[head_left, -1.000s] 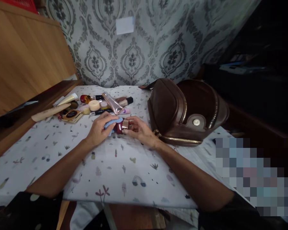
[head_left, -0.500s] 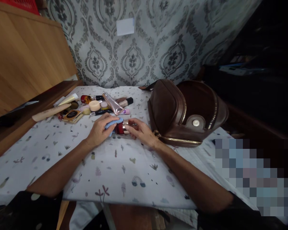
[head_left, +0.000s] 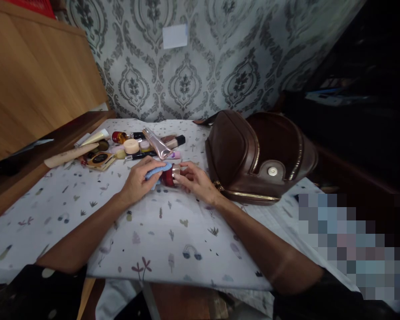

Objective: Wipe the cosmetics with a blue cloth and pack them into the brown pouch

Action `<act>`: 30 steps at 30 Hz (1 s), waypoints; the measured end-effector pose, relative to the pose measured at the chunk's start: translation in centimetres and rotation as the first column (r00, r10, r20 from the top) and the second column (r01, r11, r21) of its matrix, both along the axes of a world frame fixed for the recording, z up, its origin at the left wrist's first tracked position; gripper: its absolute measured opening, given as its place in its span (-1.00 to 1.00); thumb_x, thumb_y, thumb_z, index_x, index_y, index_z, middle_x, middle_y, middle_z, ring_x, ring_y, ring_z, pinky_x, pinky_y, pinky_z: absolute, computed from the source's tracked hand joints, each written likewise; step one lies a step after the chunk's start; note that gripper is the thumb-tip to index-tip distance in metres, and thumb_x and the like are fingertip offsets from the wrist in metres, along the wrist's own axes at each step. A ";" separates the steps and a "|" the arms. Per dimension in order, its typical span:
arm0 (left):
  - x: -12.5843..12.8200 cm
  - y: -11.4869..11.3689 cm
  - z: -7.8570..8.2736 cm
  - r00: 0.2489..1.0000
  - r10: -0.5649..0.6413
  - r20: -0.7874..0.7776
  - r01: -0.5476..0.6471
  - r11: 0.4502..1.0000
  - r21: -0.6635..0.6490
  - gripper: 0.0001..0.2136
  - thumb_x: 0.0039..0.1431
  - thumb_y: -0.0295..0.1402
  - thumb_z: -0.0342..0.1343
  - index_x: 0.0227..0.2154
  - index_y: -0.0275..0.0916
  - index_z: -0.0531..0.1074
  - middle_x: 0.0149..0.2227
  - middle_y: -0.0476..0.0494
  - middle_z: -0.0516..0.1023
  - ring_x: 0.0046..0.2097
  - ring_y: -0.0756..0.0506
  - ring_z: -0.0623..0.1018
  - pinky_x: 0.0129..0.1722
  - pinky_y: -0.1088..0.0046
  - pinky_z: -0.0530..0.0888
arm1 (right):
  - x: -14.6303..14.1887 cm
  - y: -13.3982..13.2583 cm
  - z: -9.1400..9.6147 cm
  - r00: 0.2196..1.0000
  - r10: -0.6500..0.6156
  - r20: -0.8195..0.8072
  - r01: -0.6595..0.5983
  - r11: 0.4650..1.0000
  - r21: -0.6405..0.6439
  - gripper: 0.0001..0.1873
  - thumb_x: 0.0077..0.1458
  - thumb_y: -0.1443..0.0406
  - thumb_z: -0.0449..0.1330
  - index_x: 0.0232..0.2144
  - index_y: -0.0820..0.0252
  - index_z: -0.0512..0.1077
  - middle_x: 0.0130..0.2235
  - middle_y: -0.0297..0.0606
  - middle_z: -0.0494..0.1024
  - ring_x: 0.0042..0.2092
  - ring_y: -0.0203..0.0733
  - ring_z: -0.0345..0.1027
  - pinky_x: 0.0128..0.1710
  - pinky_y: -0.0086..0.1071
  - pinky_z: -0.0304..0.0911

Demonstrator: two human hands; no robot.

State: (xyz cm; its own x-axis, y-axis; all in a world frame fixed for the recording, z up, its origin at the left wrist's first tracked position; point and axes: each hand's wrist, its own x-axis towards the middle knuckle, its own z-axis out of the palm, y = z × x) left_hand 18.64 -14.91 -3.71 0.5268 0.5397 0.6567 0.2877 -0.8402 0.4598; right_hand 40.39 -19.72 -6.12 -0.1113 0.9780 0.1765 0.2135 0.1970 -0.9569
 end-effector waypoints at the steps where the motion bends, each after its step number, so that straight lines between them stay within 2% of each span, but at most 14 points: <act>1: 0.0 0.0 0.0 1.000 -0.001 0.001 0.001 1.000 -0.001 -0.81 0.32 -0.34 0.08 -0.09 -0.18 0.53 -0.22 -0.13 0.50 -0.17 -0.10 0.50 -0.18 0.36 0.47 | 0.0 0.0 0.1 1.000 -0.013 0.017 0.013 1.000 0.002 -0.46 0.08 -0.08 0.27 -0.06 0.14 0.34 -0.37 -0.36 0.44 -0.48 -0.32 0.28 -0.56 -0.44 0.17; 5: 0.1 0.1 -0.3 1.000 -0.021 0.006 0.021 1.000 0.014 -0.80 0.32 -0.36 0.08 -0.08 -0.17 0.54 -0.20 -0.15 0.52 -0.16 -0.10 0.52 -0.16 0.35 0.48 | -0.2 -0.2 0.4 0.997 -0.054 0.055 0.054 0.999 0.004 -0.48 0.11 -0.13 0.21 -0.14 0.15 0.36 -0.40 -0.37 0.44 -0.48 -0.31 0.31 -0.54 -0.42 0.21; 9: 0.2 0.1 -0.4 0.999 -0.039 -0.005 0.039 0.999 0.008 -0.79 0.31 -0.35 0.08 -0.06 -0.16 0.55 -0.20 -0.15 0.54 -0.16 -0.10 0.52 -0.16 0.35 0.49 | -0.1 0.0 0.4 0.990 -0.116 0.084 0.122 0.990 -0.066 -0.49 0.15 -0.13 0.17 -0.19 0.19 0.35 -0.46 -0.37 0.42 -0.51 -0.30 0.30 -0.53 -0.40 0.22; 12: 0.2 0.1 -0.5 0.999 -0.025 -0.021 0.025 1.000 0.003 -0.78 0.31 -0.35 0.08 -0.06 -0.17 0.55 -0.21 -0.15 0.52 -0.18 -0.10 0.52 -0.19 0.37 0.49 | 0.0 0.2 0.2 0.994 -0.104 0.037 0.106 0.992 -0.062 -0.44 0.09 -0.09 0.23 -0.06 0.18 0.32 -0.37 -0.35 0.43 -0.49 -0.32 0.30 -0.55 -0.41 0.20; 16: 0.2 0.1 -0.5 1.000 -0.003 -0.024 0.003 1.000 0.005 -0.78 0.31 -0.36 0.08 -0.06 -0.18 0.55 -0.21 -0.15 0.52 -0.18 -0.09 0.52 -0.20 0.38 0.48 | 0.1 0.4 -0.1 0.997 -0.033 -0.068 0.032 0.999 -0.015 -0.23 -0.09 0.06 0.39 0.11 0.10 0.21 -0.24 -0.38 0.39 -0.46 -0.39 0.24 -0.55 -0.47 0.16; 21: 0.1 0.0 -0.5 1.000 0.008 -0.025 -0.008 1.000 -0.008 -0.78 0.32 -0.33 0.08 -0.06 -0.17 0.55 -0.21 -0.15 0.52 -0.18 -0.10 0.51 -0.22 0.39 0.49 | 0.2 0.3 -0.4 0.998 -0.006 -0.057 0.007 1.000 0.020 -0.37 -0.03 0.07 0.36 0.04 0.11 0.26 -0.29 -0.41 0.38 -0.47 -0.41 0.22 -0.53 -0.48 0.14; 25: 0.1 0.0 -0.4 1.000 0.006 -0.019 -0.006 1.000 -0.002 -0.78 0.32 -0.32 0.08 -0.06 -0.15 0.54 -0.19 -0.16 0.52 -0.16 -0.10 0.52 -0.20 0.38 0.51 | 0.3 0.1 -0.2 0.998 -0.042 0.044 0.040 0.998 0.038 -0.41 0.03 -0.04 0.30 0.01 0.13 0.31 -0.39 -0.43 0.36 -0.45 -0.34 0.26 -0.51 -0.45 0.15; 30: 0.1 0.0 -0.4 1.000 -0.001 -0.017 0.001 1.000 0.010 -0.78 0.31 -0.35 0.09 -0.05 -0.15 0.54 -0.19 -0.16 0.52 -0.15 -0.11 0.52 -0.16 0.33 0.51 | 0.1 -0.2 0.3 0.989 -0.064 0.134 0.059 0.997 0.041 -0.47 0.11 -0.15 0.17 -0.15 0.14 0.33 -0.47 -0.43 0.37 -0.47 -0.29 0.28 -0.49 -0.41 0.17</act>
State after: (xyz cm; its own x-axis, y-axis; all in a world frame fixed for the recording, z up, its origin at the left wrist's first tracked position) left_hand 18.72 -14.91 -4.13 0.5387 0.5325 0.6528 0.2945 -0.8450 0.4463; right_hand 40.52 -19.93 -5.79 -0.0765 0.9769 0.1996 0.3532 0.2138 -0.9108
